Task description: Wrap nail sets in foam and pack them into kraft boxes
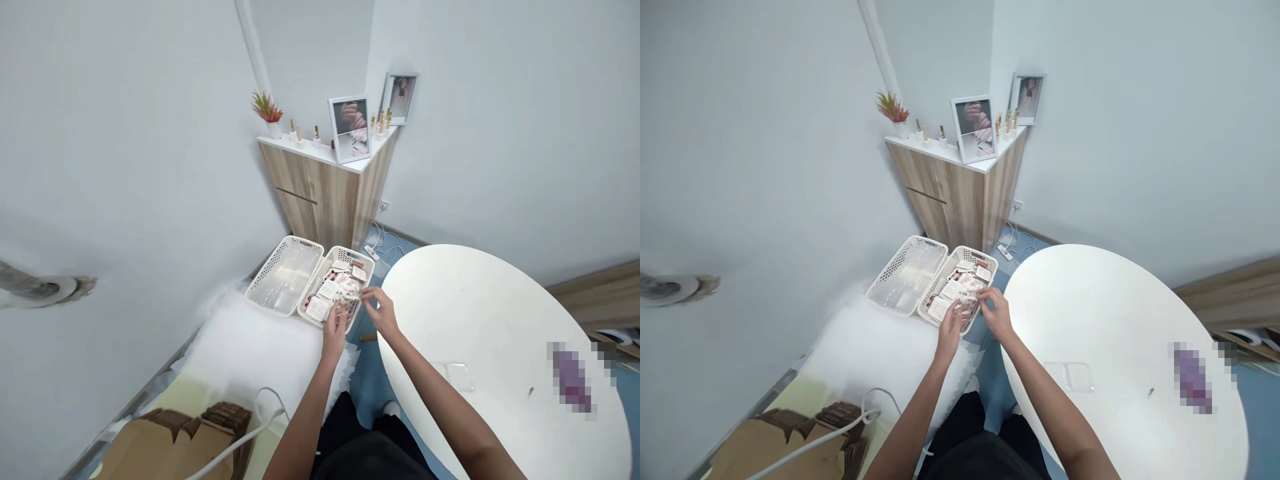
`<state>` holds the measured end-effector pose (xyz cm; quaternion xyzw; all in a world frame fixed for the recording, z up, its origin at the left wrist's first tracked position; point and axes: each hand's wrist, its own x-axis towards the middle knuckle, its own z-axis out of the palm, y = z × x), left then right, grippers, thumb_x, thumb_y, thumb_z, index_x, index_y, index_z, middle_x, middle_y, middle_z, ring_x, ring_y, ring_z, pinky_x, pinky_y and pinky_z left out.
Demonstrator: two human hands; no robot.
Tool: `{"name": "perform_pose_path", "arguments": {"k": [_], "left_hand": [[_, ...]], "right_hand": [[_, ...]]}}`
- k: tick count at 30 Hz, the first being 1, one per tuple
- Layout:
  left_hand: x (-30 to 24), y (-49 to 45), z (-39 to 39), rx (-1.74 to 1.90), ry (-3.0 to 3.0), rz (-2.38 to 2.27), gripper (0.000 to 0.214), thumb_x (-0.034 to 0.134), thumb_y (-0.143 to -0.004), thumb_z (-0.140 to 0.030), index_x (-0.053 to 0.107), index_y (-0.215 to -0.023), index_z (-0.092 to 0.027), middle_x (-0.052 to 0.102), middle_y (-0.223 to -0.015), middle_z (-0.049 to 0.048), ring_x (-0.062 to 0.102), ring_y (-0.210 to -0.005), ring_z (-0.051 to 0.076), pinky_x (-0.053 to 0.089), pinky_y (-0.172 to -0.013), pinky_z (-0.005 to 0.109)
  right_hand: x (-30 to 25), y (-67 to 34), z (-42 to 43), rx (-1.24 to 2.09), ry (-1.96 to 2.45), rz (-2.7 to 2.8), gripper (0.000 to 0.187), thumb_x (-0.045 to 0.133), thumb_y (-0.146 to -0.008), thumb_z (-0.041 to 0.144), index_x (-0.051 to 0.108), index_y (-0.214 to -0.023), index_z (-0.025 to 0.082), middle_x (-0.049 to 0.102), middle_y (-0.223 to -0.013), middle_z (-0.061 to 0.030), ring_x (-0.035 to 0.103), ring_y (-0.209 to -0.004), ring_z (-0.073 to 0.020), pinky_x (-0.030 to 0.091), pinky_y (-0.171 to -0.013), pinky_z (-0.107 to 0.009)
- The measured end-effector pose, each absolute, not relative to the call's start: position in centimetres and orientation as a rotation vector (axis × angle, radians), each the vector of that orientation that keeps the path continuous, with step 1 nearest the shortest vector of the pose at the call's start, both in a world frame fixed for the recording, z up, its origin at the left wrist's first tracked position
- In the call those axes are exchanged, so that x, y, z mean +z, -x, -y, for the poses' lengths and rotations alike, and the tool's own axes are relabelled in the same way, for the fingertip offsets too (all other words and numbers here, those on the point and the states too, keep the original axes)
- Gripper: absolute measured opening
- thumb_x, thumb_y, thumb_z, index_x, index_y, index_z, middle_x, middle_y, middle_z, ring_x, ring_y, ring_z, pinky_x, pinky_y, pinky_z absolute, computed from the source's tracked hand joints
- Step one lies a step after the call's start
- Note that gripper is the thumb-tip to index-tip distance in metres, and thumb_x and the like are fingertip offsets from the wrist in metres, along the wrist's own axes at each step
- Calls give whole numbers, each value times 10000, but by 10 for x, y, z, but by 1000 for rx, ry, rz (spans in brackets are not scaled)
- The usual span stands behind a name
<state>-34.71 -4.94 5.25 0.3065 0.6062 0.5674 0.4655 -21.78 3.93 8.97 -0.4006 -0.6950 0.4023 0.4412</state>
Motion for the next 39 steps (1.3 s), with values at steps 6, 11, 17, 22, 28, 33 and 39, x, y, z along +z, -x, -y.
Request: {"name": "perform_pose_path", "arguments": {"k": [6,11,17,22,28,33,39], "left_hand": [[73,294,40,1046,-474,-1025,503,669,-804,-529,645,-1150,-165,681,-1122,129,663,-902,198,535,-704,269],[62,235,46,754,-581,-993,358,843,-657,-329,693,-927,-150,681,-805,33,609,-693,100,477,-633,192],[13,161,76,745,-446,-1239,236,839,-657,-215,641,-763,-143,637,-655,16,635,-621,112,564,-721,261],[-25,115,101,782,-426,-1446,170,725,-775,-154,568,-710,-161,638,-654,24,665,-630,113,588,-802,292],[-48,77,103,790,-544,-1621,135,656,-825,-191,550,-744,-175,637,-684,14,688,-690,132,591,-757,280],[-54,71,99,675,-703,-1784,156,670,-803,-239,527,-755,-197,638,-688,-5,666,-615,139,557,-647,262],[-55,76,95,549,-805,-1849,169,648,-811,-214,514,-913,-202,660,-755,-14,638,-508,107,525,-653,249]], "right_hand": [[97,107,14,1224,967,1684,130,590,-873,310,665,-798,234,662,-1176,-79,587,-1144,-229,440,-1000,-419],[83,21,38,1358,1093,1481,183,619,-856,382,661,-772,225,624,-1249,-88,540,-1227,-237,449,-1016,-412],[32,-62,64,1182,1493,1273,236,565,-798,306,645,-1010,238,641,-1179,-68,590,-1109,-216,499,-928,-401],[-21,-115,86,1094,1883,1142,287,544,-731,266,646,-994,212,668,-1102,-76,623,-1021,-235,503,-904,-404],[-55,-137,91,1053,2047,1135,388,559,-704,244,639,-1077,174,635,-1151,-125,630,-1008,-246,503,-906,-388],[-59,-133,79,1104,2056,1178,412,553,-710,227,637,-1107,157,645,-1119,-118,639,-985,-220,501,-891,-338],[-54,-134,74,1173,2028,1252,347,526,-749,255,669,-1056,181,681,-977,-66,645,-902,-198,503,-762,-281]]}}
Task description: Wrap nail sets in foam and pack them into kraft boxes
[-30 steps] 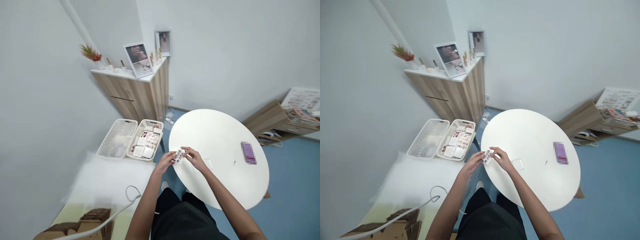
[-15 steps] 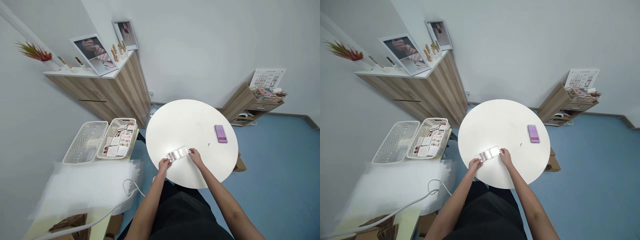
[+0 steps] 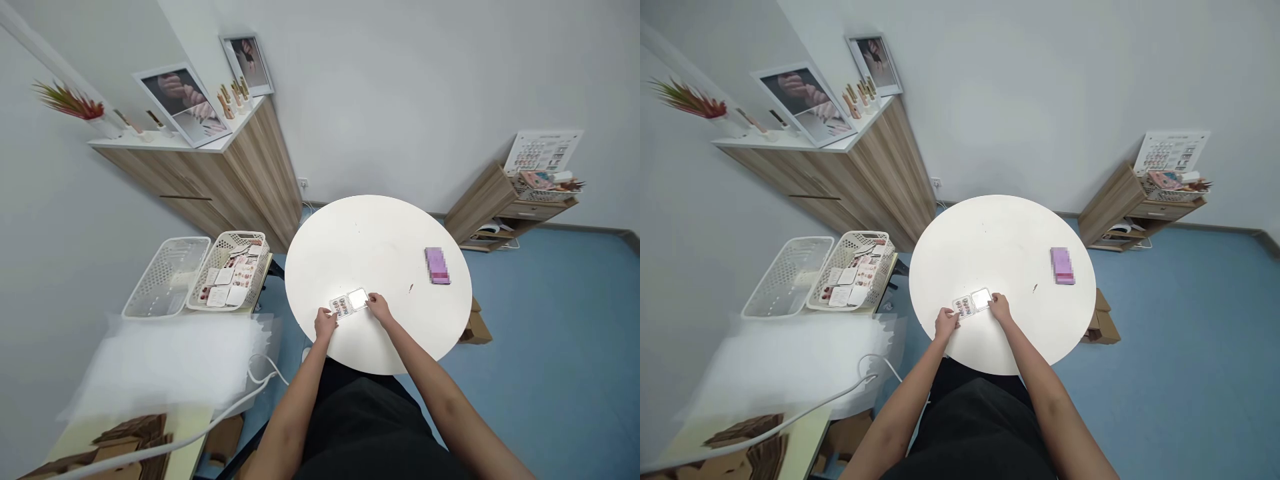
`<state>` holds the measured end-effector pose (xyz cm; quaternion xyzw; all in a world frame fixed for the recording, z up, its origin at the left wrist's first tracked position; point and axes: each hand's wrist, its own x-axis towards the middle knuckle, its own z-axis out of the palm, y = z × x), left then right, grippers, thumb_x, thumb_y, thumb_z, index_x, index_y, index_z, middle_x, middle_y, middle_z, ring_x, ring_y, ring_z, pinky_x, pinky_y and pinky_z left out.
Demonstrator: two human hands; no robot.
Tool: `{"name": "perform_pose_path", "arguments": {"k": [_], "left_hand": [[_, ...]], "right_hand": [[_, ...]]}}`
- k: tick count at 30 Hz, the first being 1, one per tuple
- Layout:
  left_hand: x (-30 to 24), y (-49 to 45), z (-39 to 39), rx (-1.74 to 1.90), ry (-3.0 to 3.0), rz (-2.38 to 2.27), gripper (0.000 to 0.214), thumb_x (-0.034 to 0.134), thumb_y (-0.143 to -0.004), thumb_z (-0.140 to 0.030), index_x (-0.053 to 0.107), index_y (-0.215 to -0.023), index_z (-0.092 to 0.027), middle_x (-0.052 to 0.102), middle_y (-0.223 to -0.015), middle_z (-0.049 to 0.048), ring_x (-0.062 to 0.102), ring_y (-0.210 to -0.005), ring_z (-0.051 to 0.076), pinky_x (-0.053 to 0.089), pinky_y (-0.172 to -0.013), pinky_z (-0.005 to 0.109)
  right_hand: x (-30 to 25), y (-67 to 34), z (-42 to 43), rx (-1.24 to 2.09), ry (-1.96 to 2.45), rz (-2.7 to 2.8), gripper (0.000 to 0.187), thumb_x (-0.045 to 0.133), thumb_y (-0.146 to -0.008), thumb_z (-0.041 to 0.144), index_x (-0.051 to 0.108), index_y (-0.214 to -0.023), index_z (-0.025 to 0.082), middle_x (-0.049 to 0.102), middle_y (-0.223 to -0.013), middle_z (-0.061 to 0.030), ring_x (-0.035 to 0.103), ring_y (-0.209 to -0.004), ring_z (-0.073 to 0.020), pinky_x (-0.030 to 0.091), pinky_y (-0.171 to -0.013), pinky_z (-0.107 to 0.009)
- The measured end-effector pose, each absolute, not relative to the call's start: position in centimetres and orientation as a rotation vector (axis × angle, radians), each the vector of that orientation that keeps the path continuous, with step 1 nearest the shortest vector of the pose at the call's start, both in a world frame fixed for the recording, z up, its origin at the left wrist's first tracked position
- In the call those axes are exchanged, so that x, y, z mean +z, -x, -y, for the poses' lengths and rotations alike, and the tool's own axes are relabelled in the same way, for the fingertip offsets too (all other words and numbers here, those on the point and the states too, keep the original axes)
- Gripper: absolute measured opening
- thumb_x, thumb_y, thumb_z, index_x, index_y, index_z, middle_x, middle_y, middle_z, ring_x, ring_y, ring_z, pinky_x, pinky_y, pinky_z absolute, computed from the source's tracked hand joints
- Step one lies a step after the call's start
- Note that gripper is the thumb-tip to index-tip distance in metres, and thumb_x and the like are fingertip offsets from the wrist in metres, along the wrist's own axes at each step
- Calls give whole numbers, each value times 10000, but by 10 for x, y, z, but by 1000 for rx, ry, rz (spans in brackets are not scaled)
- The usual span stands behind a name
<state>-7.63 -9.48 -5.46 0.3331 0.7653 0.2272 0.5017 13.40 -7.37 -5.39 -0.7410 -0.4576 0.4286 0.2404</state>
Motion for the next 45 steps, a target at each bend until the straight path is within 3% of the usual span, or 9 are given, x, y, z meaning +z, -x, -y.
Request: {"name": "perform_pose_path", "arguments": {"k": [4,10,12,17,23,27,32,38,45], "left_hand": [[-52,70,95,475,-839,-1766,84,602,-824,-172,553,-892,-182,680,-757,8,660,-554,111,529,-633,234],[-42,53,108,370,-987,-1565,18,628,-795,-178,643,-797,-168,687,-696,19,671,-629,147,544,-664,265],[-38,53,111,421,-1072,-1618,78,582,-817,-176,650,-853,-184,694,-785,29,681,-730,165,544,-755,299],[-37,61,118,668,-1635,-1716,361,443,-879,-184,584,-1209,-214,624,-1202,100,593,-1143,223,456,-1008,390],[-56,65,132,387,-2220,-1361,504,333,-929,-166,427,-1425,-172,422,-1509,95,329,-1425,222,227,-1185,459],[-68,66,138,307,-2359,-1335,578,339,-931,-168,292,-1506,-175,327,-1563,85,240,-1465,222,166,-1203,476],[-75,68,141,262,-2420,-1349,606,314,-933,-142,225,-1531,-172,294,-1575,81,247,-1462,213,156,-1206,469],[-73,68,141,225,-2446,-1379,638,325,-918,-123,201,-1539,-206,287,-1575,66,282,-1449,225,87,-1212,507],[-78,73,138,247,-2467,-1354,632,339,-941,-198,160,-1547,-209,258,-1586,95,277,-1452,228,82,-1201,512]], "right_hand": [[-43,-132,68,1116,1997,1333,312,468,-816,230,690,-1031,189,678,-968,-57,634,-881,-185,491,-800,-288],[-23,-120,67,915,1767,1888,363,431,-871,117,674,-1125,205,673,-1116,-56,585,-1037,-184,457,-902,-295],[-22,-118,75,848,1718,2069,383,440,-862,87,669,-1145,207,677,-1129,-59,566,-1058,-204,466,-894,-310],[-37,-120,102,675,1569,2253,443,432,-863,63,644,-1218,220,653,-1234,-66,538,-1137,-240,487,-943,-377],[-65,-121,127,512,1516,2311,506,385,-895,76,541,-1363,193,553,-1395,-109,486,-1287,-273,432,-1047,-498],[-72,-121,137,450,1523,2348,513,368,-919,103,470,-1418,155,457,-1481,-122,384,-1383,-275,365,-1104,-505],[-73,-123,140,389,1506,2417,555,340,-911,57,414,-1454,144,406,-1518,-110,318,-1426,-266,324,-1134,-495],[-73,-124,141,366,1499,2426,588,395,-911,80,361,-1486,197,384,-1530,-94,309,-1433,-264,291,-1153,-525],[-64,-119,127,463,1533,2403,602,505,-897,178,362,-1482,176,417,-1509,-127,340,-1412,-276,266,-1166,-518]]}}
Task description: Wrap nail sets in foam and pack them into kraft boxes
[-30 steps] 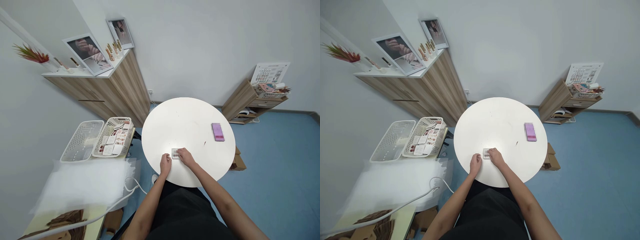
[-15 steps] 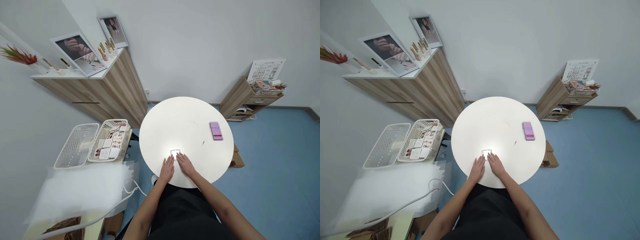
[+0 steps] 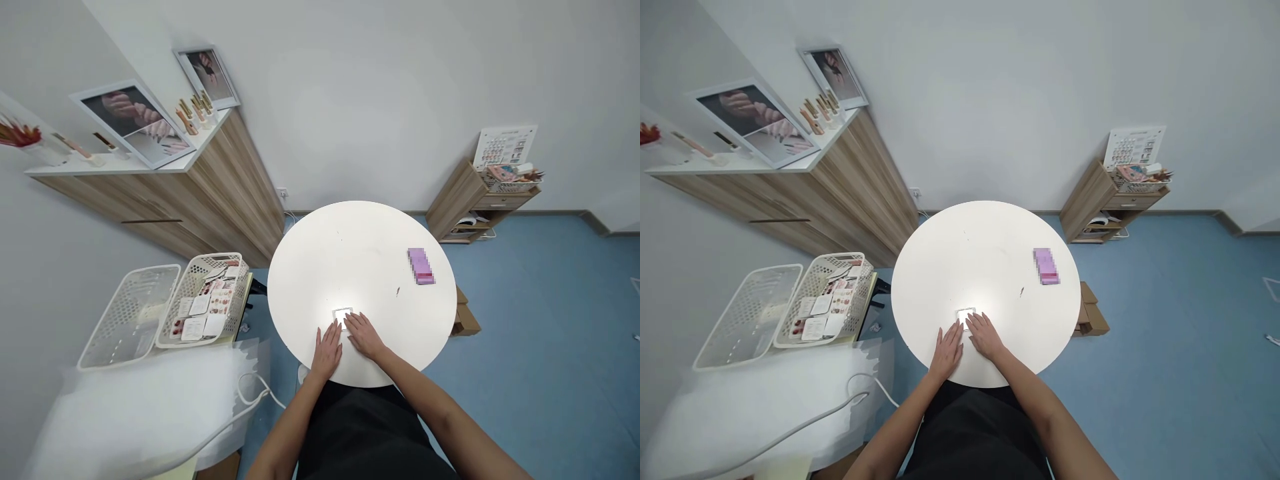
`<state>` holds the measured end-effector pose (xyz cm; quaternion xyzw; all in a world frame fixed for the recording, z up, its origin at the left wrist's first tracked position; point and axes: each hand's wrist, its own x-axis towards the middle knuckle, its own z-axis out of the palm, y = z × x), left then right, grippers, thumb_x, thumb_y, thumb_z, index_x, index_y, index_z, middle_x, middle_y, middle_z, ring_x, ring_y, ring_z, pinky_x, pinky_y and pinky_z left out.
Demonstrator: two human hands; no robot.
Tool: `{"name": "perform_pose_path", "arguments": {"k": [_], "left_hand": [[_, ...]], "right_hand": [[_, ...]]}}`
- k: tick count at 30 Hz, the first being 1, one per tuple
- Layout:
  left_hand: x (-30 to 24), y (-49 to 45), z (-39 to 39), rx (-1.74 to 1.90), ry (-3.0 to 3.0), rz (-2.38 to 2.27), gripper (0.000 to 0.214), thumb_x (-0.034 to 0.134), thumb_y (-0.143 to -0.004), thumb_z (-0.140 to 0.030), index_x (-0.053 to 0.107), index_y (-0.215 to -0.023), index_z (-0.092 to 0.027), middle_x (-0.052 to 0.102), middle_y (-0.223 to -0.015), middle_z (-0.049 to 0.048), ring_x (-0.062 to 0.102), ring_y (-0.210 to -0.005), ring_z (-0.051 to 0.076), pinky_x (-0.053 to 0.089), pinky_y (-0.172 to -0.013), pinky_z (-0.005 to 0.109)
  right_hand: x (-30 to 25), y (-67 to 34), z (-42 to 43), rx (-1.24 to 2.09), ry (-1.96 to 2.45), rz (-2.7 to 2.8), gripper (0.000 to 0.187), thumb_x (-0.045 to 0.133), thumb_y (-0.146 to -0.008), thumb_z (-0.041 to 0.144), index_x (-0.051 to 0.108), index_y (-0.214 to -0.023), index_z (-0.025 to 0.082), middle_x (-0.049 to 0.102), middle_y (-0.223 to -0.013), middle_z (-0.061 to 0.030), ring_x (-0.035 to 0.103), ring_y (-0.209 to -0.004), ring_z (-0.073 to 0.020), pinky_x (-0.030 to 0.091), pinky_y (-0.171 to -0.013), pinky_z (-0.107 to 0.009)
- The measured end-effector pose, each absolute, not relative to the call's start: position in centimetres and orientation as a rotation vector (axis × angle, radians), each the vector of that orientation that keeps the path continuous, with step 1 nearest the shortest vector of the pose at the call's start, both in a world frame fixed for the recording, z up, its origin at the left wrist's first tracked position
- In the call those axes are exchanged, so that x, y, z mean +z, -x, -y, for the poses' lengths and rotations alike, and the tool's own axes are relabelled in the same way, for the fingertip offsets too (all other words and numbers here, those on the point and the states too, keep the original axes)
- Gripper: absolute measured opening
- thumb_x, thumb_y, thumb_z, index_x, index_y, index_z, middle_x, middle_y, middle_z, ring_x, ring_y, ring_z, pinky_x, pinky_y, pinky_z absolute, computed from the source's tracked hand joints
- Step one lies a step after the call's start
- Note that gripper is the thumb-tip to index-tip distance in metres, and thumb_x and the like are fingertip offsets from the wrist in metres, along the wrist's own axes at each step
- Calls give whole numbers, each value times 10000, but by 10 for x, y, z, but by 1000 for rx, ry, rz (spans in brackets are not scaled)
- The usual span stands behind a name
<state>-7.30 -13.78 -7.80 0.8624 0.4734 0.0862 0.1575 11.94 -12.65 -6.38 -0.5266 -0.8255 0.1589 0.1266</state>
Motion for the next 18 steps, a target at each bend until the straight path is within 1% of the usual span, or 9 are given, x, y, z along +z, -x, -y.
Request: {"name": "perform_pose_path", "arguments": {"k": [2,4,6,8,12,18], "left_hand": [[-81,71,133,253,-2426,-1457,672,380,-951,-307,108,-1553,-183,199,-1600,135,228,-1467,261,75,-1183,559],[-84,67,125,239,-2341,-1623,799,451,-923,-464,74,-1552,-149,136,-1604,187,161,-1478,324,54,-1147,638],[-85,63,115,187,-2258,-1747,943,514,-855,-603,79,-1551,-139,100,-1603,217,106,-1477,381,26,-1102,704],[-86,58,106,122,-2208,-1799,1031,548,-788,-688,106,-1550,-152,88,-1604,221,57,-1473,416,2,-1071,739],[-90,54,98,45,-2184,-1814,1111,550,-721,-769,127,-1549,-162,68,-1607,220,-33,-1467,441,-33,-1049,756],[-97,56,101,-43,-2162,-1811,1181,566,-665,-804,115,-1549,-163,46,-1613,198,-104,-1458,446,-47,-1045,760]], "right_hand": [[-63,-119,116,521,1581,2380,696,571,-857,206,311,-1499,140,368,-1534,-151,312,-1424,-294,273,-1163,-508],[-63,-120,104,587,1616,2355,770,622,-823,240,282,-1504,124,355,-1536,-166,305,-1423,-314,279,-1157,-515],[-66,-124,91,643,1609,2343,773,648,-806,260,308,-1489,129,408,-1499,-175,351,-1393,-316,301,-1143,-508],[-69,-132,78,660,1602,2311,733,651,-806,266,350,-1462,139,461,-1450,-182,402,-1350,-312,340,-1117,-493],[-77,-149,41,613,1707,2156,697,636,-818,299,366,-1443,148,476,-1407,-195,434,-1295,-326,392,-1062,-498],[-83,-164,-24,577,1809,1971,668,612,-805,321,386,-1416,175,467,-1397,-170,428,-1280,-329,377,-1063,-493]]}}
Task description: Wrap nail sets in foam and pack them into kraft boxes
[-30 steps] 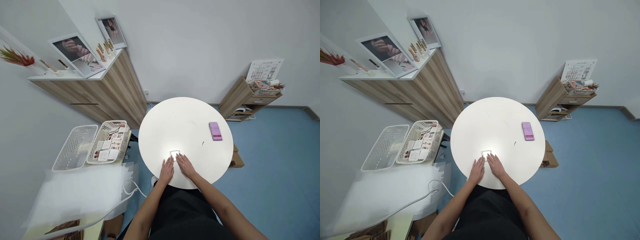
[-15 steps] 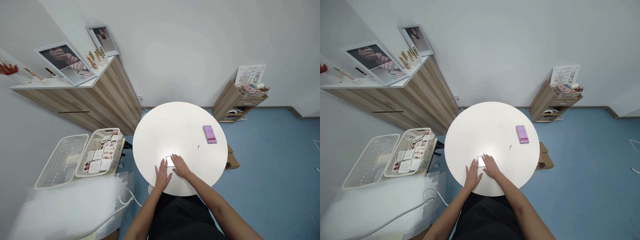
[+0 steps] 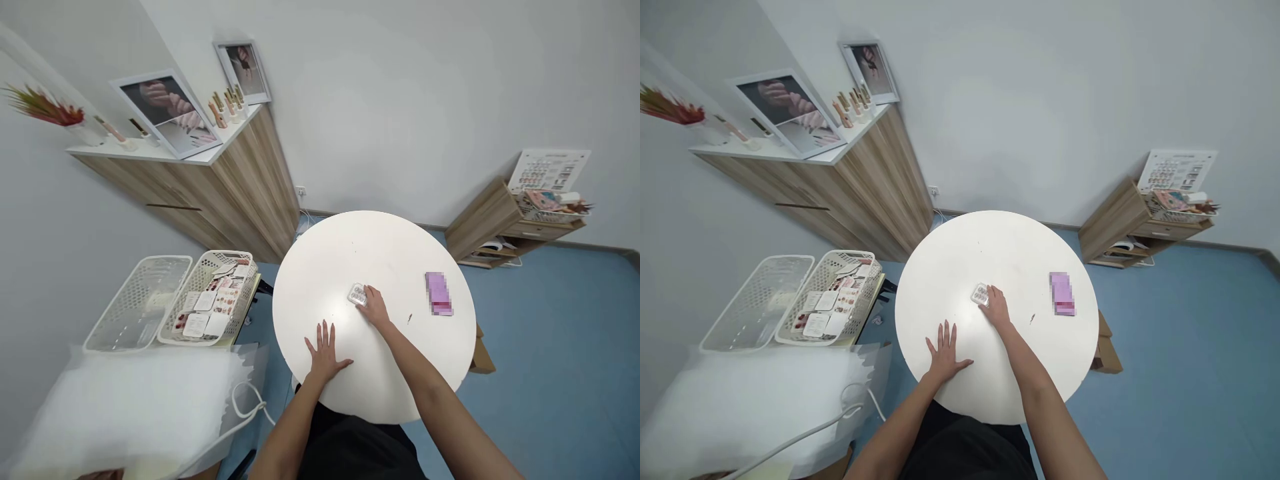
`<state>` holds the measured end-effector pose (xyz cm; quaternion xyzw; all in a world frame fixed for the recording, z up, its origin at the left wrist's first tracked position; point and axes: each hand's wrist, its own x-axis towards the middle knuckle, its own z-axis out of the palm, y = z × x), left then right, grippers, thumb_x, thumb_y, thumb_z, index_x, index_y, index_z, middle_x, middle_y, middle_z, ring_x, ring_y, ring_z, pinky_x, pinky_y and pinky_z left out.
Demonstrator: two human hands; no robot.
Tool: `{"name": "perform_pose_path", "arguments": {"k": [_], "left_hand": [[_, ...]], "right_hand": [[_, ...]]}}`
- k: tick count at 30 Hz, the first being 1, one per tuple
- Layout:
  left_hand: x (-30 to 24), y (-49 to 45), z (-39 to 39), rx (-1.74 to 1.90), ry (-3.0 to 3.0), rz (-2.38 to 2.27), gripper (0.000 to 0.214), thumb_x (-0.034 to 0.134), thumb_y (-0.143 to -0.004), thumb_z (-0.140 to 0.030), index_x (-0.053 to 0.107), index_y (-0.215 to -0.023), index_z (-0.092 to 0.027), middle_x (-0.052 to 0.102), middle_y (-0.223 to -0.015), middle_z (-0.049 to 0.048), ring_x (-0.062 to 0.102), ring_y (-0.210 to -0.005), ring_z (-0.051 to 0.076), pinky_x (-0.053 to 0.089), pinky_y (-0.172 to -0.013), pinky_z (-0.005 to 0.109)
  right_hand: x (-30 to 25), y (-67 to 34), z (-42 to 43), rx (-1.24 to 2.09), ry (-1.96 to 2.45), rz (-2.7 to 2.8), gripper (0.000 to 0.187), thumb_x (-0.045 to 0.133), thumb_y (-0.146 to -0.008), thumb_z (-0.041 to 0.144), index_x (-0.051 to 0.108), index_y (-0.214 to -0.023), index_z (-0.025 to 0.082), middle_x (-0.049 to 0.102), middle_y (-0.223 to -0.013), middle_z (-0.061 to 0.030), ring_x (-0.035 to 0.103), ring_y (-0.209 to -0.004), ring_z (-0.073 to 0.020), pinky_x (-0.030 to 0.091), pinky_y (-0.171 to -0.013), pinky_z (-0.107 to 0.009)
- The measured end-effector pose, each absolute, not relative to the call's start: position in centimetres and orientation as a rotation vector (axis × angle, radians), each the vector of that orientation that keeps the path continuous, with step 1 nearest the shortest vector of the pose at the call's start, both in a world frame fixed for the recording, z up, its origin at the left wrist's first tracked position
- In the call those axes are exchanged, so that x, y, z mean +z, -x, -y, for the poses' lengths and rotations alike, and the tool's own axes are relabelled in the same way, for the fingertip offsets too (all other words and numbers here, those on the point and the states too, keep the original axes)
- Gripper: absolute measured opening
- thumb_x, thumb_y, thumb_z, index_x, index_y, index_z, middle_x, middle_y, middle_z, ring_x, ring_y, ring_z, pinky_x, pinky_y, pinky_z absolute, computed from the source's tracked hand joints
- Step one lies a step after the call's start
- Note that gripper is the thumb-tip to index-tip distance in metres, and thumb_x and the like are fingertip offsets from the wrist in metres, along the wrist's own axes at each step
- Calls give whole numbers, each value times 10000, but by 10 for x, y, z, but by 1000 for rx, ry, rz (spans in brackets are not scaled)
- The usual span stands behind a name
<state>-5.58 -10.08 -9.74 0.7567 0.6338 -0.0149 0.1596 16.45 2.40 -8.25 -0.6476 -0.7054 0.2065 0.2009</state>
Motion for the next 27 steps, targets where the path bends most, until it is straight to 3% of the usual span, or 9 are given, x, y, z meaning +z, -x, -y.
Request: {"name": "perform_pose_path", "arguments": {"k": [7,14,17,19,20,23,25,27], "left_hand": [[-100,55,102,-35,-2155,-1802,1227,572,-628,-832,94,-1549,-177,57,-1611,194,-97,-1453,463,-78,-1043,762],[-90,55,101,43,-2019,-1634,1199,526,-689,-813,-47,-1542,-194,-84,-1604,166,-96,-1463,434,-161,-1032,742],[-81,60,95,78,-1923,-1540,1126,580,-721,-722,23,-1552,-203,-81,-1605,163,-70,-1472,417,-129,-1038,751],[-72,69,93,137,-1865,-1476,940,607,-761,-624,222,-1532,-246,36,-1621,138,44,-1481,395,-35,-1086,729],[-68,76,93,203,-1830,-1475,780,590,-806,-549,342,-1488,-262,166,-1611,123,154,-1473,363,47,-1126,684],[-52,109,107,502,-1682,-1591,402,466,-916,-337,574,-1293,-248,602,-1327,92,559,-1218,236,396,-1069,447],[-43,142,129,687,-1599,-1742,315,422,-939,-289,630,-1168,-231,690,-1091,67,647,-1004,200,502,-917,356],[-35,183,159,802,-1585,-1934,260,425,-947,-305,644,-1065,-230,672,-1002,61,638,-962,210,509,-872,355]], "right_hand": [[-85,-170,-58,547,1832,1972,616,569,-802,368,425,-1362,153,483,-1387,-175,416,-1281,-332,321,-1094,-499],[-84,-155,-44,421,1931,1963,626,477,-846,401,407,-1382,86,328,-1505,-247,226,-1399,-421,174,-1110,-627],[-79,-129,-31,426,1828,2046,608,402,-890,423,397,-1395,84,326,-1510,-241,197,-1420,-400,180,-1115,-613],[-74,-103,-20,435,1723,2120,597,369,-911,430,394,-1400,88,342,-1502,-234,198,-1422,-384,205,-1111,-601],[-71,-88,-14,439,1663,2154,590,357,-921,430,394,-1401,90,352,-1496,-232,209,-1418,-378,224,-1105,-597],[-64,-38,4,443,1453,2234,551,351,-944,424,407,-1396,115,404,-1461,-215,290,-1376,-362,297,-1070,-591],[-59,-3,17,447,1301,2279,521,354,-956,411,412,-1395,136,447,-1425,-201,352,-1337,-345,346,-1041,-580],[-54,33,33,471,1171,2330,493,355,-966,390,417,-1396,158,477,-1397,-186,396,-1306,-328,382,-1022,-562]]}}
